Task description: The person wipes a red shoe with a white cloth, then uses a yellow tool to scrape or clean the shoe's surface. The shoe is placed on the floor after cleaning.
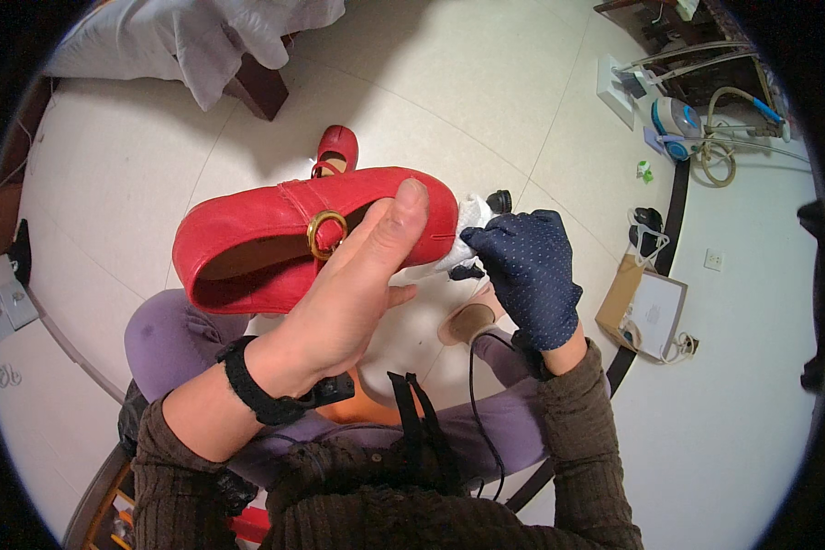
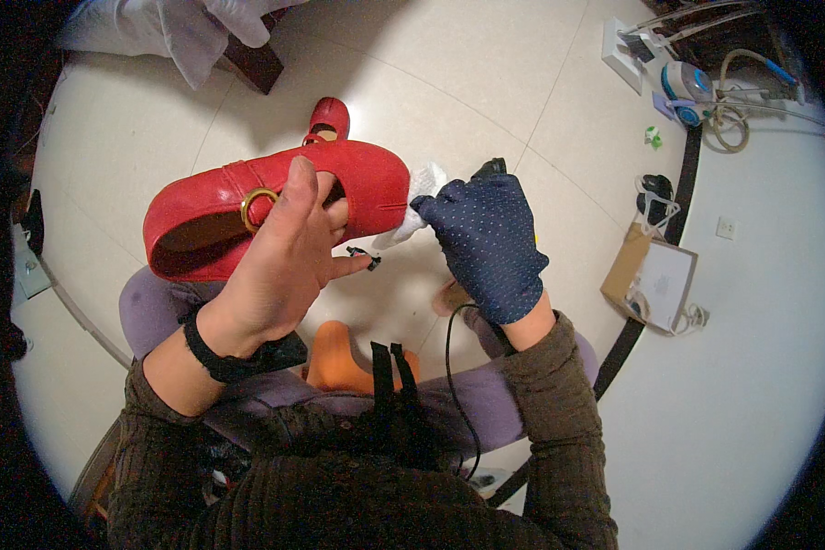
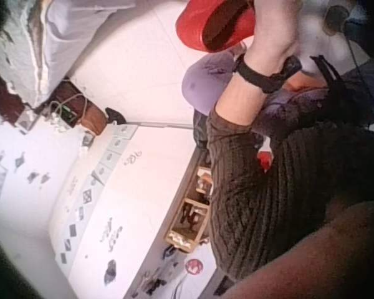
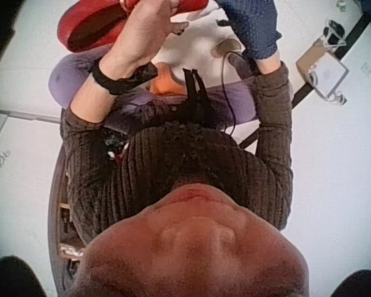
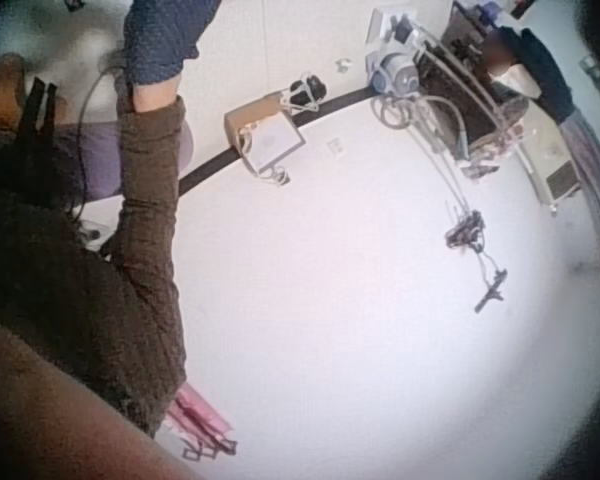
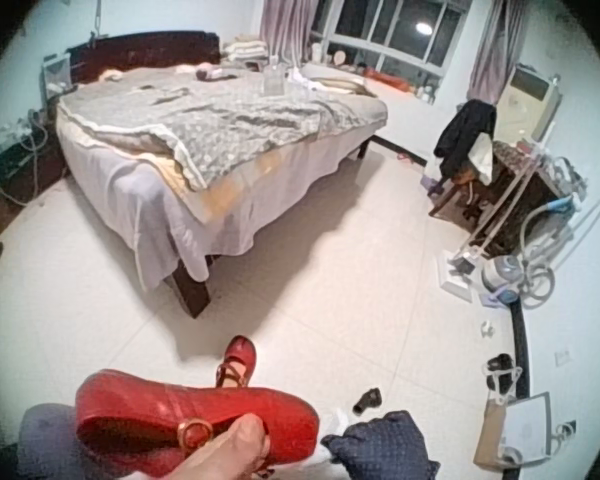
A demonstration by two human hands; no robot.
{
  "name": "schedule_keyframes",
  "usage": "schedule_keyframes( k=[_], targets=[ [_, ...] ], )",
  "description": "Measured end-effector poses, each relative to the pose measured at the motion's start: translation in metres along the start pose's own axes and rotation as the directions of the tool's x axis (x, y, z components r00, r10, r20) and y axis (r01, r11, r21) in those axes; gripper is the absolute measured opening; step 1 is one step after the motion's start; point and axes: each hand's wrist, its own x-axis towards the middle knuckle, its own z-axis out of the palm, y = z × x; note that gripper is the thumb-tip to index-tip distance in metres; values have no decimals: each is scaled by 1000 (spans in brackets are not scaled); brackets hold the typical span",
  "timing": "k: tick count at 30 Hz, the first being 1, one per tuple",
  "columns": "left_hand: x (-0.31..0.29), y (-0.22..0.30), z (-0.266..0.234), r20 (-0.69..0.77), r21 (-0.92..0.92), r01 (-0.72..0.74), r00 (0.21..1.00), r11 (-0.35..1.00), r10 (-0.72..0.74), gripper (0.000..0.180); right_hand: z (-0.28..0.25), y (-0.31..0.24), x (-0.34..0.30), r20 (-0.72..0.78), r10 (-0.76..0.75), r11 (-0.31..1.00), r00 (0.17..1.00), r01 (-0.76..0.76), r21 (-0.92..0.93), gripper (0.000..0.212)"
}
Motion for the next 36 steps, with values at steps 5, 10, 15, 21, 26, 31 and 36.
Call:
schedule_keyframes(
  k=[5,10,15,21,26,31,36],
  targets=[
    [-2,3,2,-4,2,-9,1000,1000,9,91,0,0,0,-10,-18,999,1000,18,36,28],
    [-1,2,2,0,12,-34,999,999,34,93,-4,-5,2,4,-25,1000,1000,25,14,32],
    [-1,1,2,0,0,-14,1000,1000,14,91,-6,-12,5,35,-9,999,999,10,-42,26],
    [-3,-3,5,44,114,-67,997,991,63,88,-7,-17,7,50,-63,997,997,61,46,27],
    [-2,-4,1,45,90,-31,999,995,27,89,-3,-15,6,23,-14,1000,1000,14,2,26],
    [-2,-3,-3,36,64,-20,999,998,18,90,-5,-9,4,39,5,1000,999,-5,11,25],
    [-2,-4,1,33,81,-20,999,997,17,87,-4,-14,6,5,-39,999,999,39,10,24]
  ],
)
